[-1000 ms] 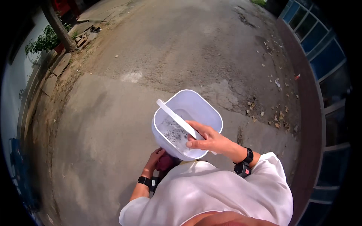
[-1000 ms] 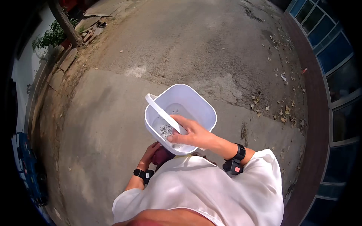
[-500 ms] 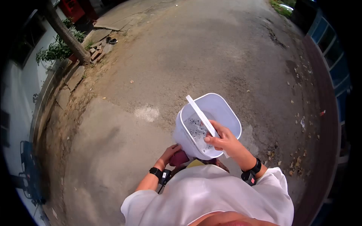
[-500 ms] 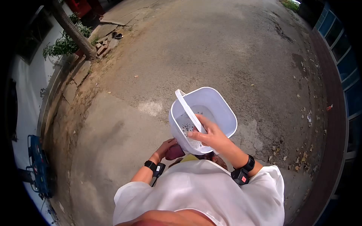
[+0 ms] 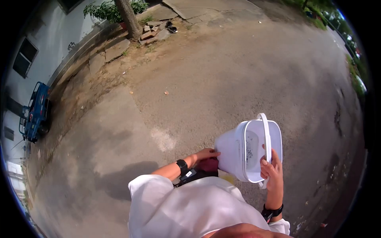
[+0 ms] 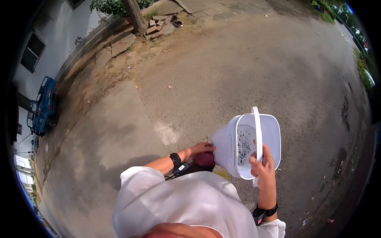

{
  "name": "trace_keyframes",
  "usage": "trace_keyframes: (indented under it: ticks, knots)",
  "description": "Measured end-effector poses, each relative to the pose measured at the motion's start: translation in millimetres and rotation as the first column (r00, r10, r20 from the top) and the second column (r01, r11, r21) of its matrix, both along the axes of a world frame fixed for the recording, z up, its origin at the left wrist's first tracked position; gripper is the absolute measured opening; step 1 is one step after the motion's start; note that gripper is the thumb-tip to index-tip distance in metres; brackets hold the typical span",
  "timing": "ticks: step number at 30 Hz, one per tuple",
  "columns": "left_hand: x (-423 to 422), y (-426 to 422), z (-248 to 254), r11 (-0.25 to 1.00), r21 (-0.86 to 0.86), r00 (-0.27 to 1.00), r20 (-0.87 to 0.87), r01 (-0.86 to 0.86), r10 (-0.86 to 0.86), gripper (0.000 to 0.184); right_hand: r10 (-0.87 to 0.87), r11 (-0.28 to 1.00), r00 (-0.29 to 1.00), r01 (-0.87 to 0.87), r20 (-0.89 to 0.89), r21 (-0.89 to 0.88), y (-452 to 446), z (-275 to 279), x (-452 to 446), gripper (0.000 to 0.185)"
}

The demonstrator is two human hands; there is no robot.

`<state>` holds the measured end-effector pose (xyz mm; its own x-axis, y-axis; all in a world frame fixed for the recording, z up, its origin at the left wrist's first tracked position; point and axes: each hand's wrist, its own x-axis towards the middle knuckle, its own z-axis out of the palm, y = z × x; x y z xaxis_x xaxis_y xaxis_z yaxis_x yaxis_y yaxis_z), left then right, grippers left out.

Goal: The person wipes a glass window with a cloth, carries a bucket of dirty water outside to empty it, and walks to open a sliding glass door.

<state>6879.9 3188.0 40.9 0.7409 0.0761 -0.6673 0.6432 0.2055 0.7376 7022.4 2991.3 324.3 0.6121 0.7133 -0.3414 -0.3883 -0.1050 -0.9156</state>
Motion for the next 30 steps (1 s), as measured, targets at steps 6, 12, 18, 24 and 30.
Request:
trace_keyframes:
  ticks: [6, 12, 18, 24, 30]
  knots:
    - [214, 77, 38, 0.987, -0.15, 0.999, 0.0, 0.048, -0.048, 0.057, -0.091, 0.995, 0.996, 0.091, -0.017, 0.029, 66, 17, 199, 0.053]
    - [431, 129, 30, 0.945, -0.326, 0.999, 0.034, -0.024, 0.037, 0.052, 0.004, 1.0, 0.999, -0.004, 0.046, -0.003, 109, 2, 403, 0.061]
    - [630, 195, 13, 0.96, -0.276, 0.999, -0.038, -0.047, 0.038, 0.046, 0.025, 0.999, 0.995, -0.021, 0.098, -0.039, 180, 2, 617, 0.066]
    - [852, 253, 14, 0.952, -0.302, 0.998, 0.023, -0.044, 0.054, 0.045, 0.044, 0.998, 0.991, -0.038, 0.128, -0.052, 243, 4, 831, 0.066]
    - [1071, 340, -14, 0.961, -0.269, 0.997, 0.067, 0.06, -0.043, 0.051, 0.082, 0.985, 0.972, -0.045, 0.219, -0.167, 319, 0, 1029, 0.064]
